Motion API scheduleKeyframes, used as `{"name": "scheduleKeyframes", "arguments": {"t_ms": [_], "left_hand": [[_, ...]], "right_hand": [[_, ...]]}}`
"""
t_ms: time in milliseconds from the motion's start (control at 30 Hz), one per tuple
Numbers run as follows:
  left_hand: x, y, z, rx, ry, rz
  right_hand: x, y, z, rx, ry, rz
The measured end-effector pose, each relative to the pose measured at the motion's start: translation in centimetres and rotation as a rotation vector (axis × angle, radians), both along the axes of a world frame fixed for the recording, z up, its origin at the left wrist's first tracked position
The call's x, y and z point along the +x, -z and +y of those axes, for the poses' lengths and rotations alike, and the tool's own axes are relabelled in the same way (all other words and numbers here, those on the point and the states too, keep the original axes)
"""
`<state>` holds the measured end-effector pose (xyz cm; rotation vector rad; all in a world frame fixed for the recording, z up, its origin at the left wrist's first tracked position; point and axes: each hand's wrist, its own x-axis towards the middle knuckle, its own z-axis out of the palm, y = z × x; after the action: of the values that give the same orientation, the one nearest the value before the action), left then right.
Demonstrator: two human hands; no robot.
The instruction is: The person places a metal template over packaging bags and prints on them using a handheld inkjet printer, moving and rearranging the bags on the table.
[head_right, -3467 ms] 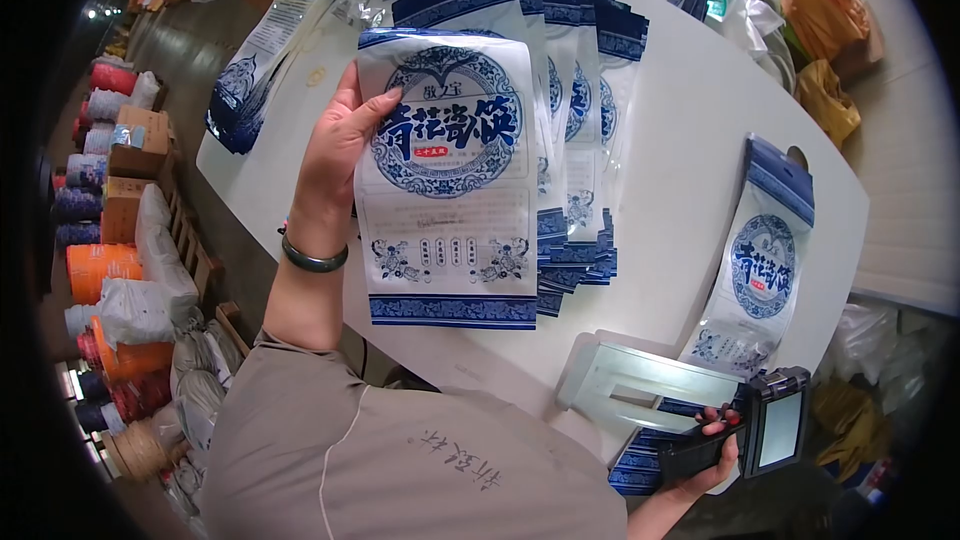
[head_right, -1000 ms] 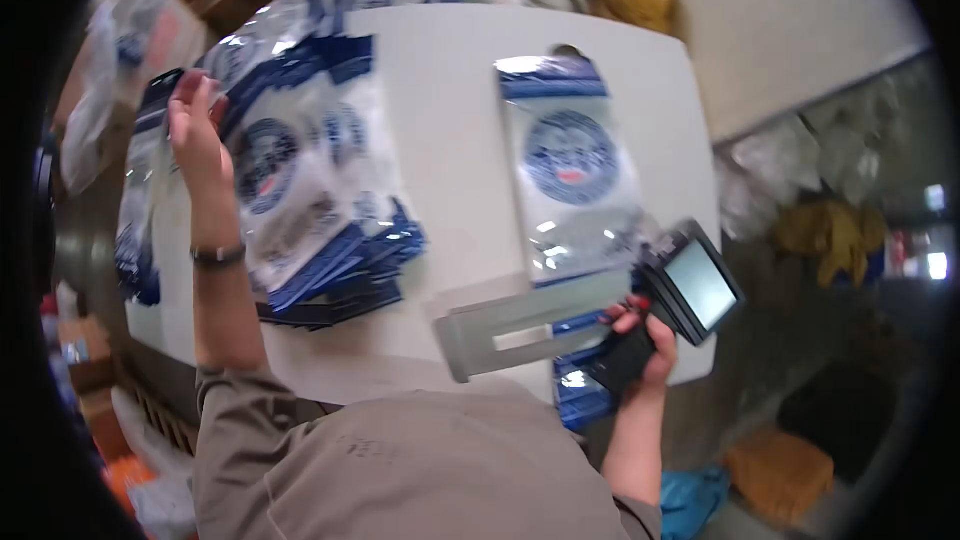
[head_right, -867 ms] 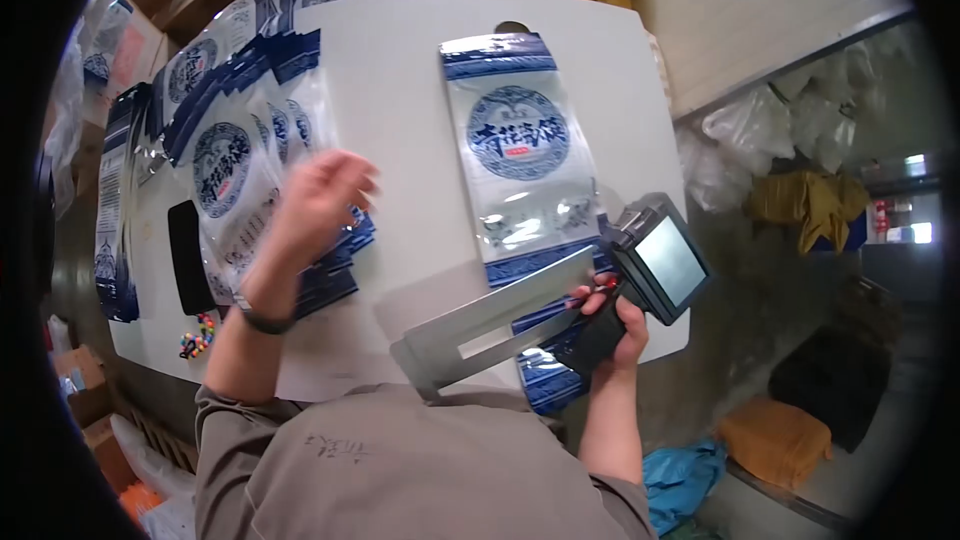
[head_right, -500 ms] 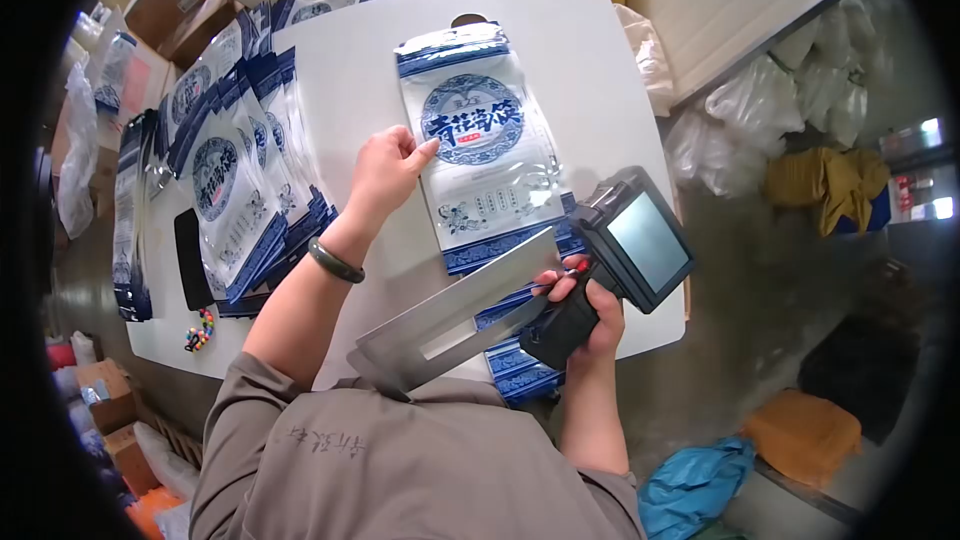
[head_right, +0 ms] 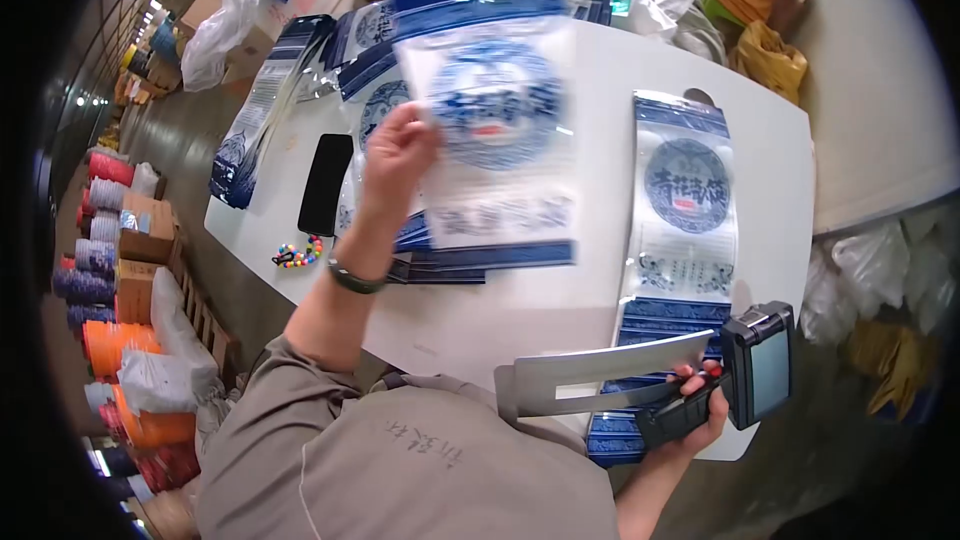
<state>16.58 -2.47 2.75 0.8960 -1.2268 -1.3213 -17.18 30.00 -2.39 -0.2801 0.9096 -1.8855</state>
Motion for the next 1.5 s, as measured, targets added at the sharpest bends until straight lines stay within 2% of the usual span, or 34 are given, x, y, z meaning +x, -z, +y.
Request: {"name": "scheduleKeyframes", "arguments": {"t_ms": [100, 133, 267, 333, 367, 400, 433, 467, 533, 600, 667, 767, 833, 867, 933, 967, 1000, 1033, 1167, 1267, 1300, 1400, 1500], "left_hand": [[8.6, 1.3, -1.1, 0.203, -0.178, -0.032], [10.2, 1.7, -1.1, 0.266, -0.252, 0.059], [14.3, 3.6, -1.0, 0.328, -0.378, -0.17], [15.4, 4.4, -1.1, 0.261, -0.379, -0.311], [17.3, 6.0, -1.7, 0.145, -0.403, -0.583], [14.6, 3.1, -0.3, -0.002, -0.517, -1.017], [12.0, 1.1, 1.0, -0.094, -0.644, -1.336], [10.9, 0.4, 1.6, -0.588, -0.765, -1.575], [5.7, -2.0, 3.5, -0.418, -0.568, -1.338], [0.7, -1.0, 5.5, -0.421, -0.089, -0.973], [-5.3, -0.3, 6.8, -0.545, 0.282, -0.915], [-13.3, 2.5, 8.9, -0.035, 0.47, -0.722], [-17.0, 2.1, 8.7, 0.16, 0.433, -0.505], [-17.9, 3.1, 8.3, 0.118, 0.415, -0.476], [-19.3, 4.5, 8.2, -0.007, 0.291, -0.731], [-19.8, 4.3, 8.0, 0.041, 0.302, -0.767], [-20.4, 4.7, 8.0, -0.013, 0.254, -0.776], [-20.5, 4.1, 7.8, 0.098, 0.317, -0.741], [-21.0, 4.2, 6.8, 0.264, 0.482, -0.743], [-21.1, 3.5, 9.0, -0.011, 0.258, -0.857], [-21.1, 3.3, 9.2, -0.016, 0.257, -0.827], [-21.4, 3.7, 8.7, 0.192, 0.401, -0.678], [-20.7, 3.8, 9.6, 0.145, 0.372, -0.631]], "right_hand": [[0.1, -0.5, -0.2, 0.037, 0.006, 0.036], [0.2, -0.6, -0.2, 0.047, 0.011, 0.032], [0.5, -0.8, -0.6, 0.054, -0.001, 0.022], [0.3, -0.5, -0.1, 0.065, 0.01, 0.069], [0.2, -0.4, 0.0, 0.093, 0.02, 0.089], [0.3, -0.7, 0.0, 0.089, 0.022, 0.071], [0.5, -0.8, 0.0, 0.071, 0.014, 0.05], [0.8, -1.5, -0.2, 0.098, 0.039, 0.029], [0.8, -1.4, -0.1, 0.065, 0.057, -0.036], [0.6, -0.9, 0.0, 0.048, 0.08, -0.048], [0.5, -0.7, 0.1, 0.045, 0.085, -0.065], [0.2, -0.9, 0.3, 0.041, 0.104, -0.071], [0.5, -0.3, 0.4, 0.003, 0.1, -0.094], [0.3, 0.2, 0.5, -0.002, 0.087, -0.075], [0.6, -0.2, 0.3, -0.04, 0.071, -0.131], [0.5, 0.1, 0.2, -0.067, 0.055, -0.132], [0.3, 0.3, 0.4, -0.09, 0.05, -0.125], [0.0, 0.2, 0.4, -0.1, 0.034, -0.085], [-0.1, -0.1, 0.3, -0.124, -0.016, -0.038], [-0.4, -0.1, 0.2, -0.141, -0.054, -0.031], [-0.5, -0.1, 0.2, -0.145, -0.07, -0.029], [-0.5, -0.6, 0.4, -0.079, -0.069, -0.032], [-0.6, -1.6, 0.5, -0.053, -0.088, -0.013]]}}
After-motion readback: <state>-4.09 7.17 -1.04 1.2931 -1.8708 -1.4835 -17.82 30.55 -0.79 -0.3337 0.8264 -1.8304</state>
